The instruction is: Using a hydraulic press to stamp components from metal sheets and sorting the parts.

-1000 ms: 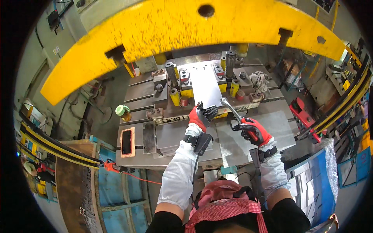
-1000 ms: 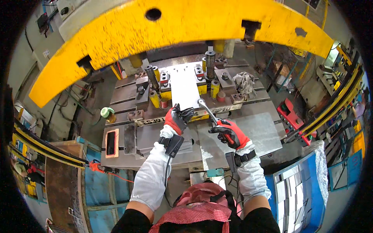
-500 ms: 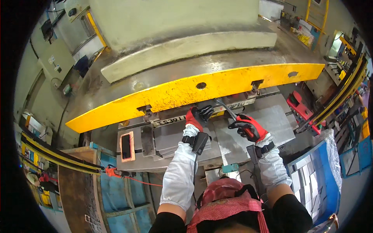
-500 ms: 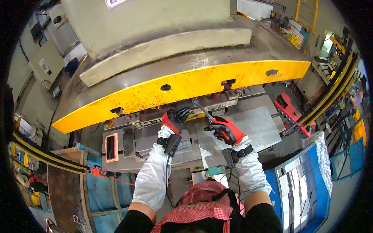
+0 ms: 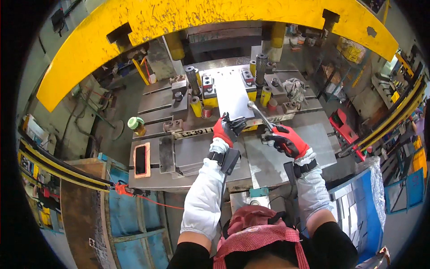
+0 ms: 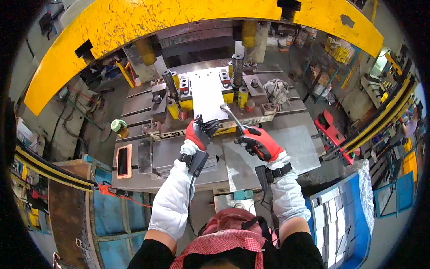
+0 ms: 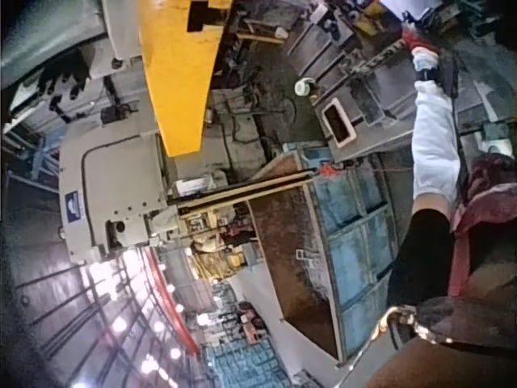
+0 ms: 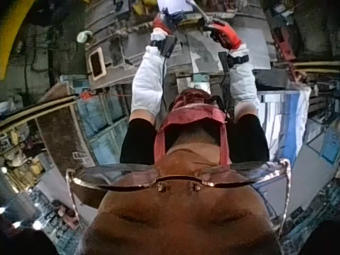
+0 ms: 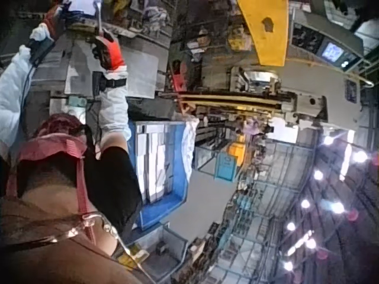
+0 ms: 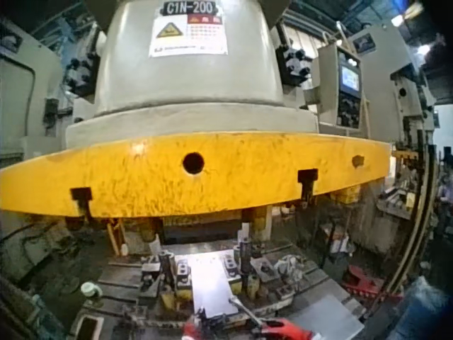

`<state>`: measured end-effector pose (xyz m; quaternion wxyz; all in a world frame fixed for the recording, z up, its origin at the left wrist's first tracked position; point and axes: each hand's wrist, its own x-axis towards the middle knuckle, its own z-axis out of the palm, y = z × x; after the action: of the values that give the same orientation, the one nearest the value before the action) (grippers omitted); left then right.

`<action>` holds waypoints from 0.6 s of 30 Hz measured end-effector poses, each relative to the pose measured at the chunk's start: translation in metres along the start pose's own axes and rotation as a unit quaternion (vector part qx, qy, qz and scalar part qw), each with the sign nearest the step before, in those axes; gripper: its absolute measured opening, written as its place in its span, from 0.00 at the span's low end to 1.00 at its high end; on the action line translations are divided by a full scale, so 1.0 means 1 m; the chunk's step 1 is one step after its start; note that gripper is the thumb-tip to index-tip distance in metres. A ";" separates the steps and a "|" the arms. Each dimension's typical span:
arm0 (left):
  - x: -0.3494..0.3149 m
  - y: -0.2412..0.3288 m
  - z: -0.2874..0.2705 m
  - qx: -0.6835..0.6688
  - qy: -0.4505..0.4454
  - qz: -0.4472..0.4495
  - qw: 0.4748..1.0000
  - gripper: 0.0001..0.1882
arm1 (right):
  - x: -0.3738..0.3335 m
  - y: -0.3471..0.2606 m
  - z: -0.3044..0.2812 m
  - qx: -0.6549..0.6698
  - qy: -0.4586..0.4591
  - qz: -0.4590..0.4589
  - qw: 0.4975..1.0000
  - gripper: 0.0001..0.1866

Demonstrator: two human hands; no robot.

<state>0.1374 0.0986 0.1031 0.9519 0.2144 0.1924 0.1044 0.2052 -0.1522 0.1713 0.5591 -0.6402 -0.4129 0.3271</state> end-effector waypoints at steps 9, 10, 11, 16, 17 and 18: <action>0.001 -0.005 0.002 0.022 -0.004 -0.012 1.000 0.23 | 0.173 0.004 -0.039 -0.100 0.019 -0.190 0.977 0.09; 0.006 -0.011 0.014 0.027 -0.004 -0.021 0.999 0.22 | 0.187 0.020 -0.061 -0.062 0.031 -0.111 0.991 0.09; 0.007 -0.013 0.014 0.030 0.007 -0.024 0.999 0.22 | 0.192 0.028 -0.065 0.000 0.048 -0.037 0.998 0.09; 0.003 -0.006 -0.022 -0.014 -0.015 0.012 1.000 0.23 | 0.098 0.001 -0.029 0.170 0.098 -0.057 0.979 0.11; 0.004 -0.007 -0.022 -0.008 -0.041 0.033 0.999 0.25 | 0.067 0.005 -0.033 0.196 0.110 0.000 0.974 0.14; 0.006 -0.002 -0.026 0.009 -0.019 -0.012 1.000 0.25 | 0.037 0.018 -0.035 0.217 0.119 0.037 0.968 0.17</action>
<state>0.1327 0.1080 0.0785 0.9545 0.2230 0.1778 0.0872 0.2558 -0.1351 0.1613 0.7172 -0.5527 -0.2386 0.3510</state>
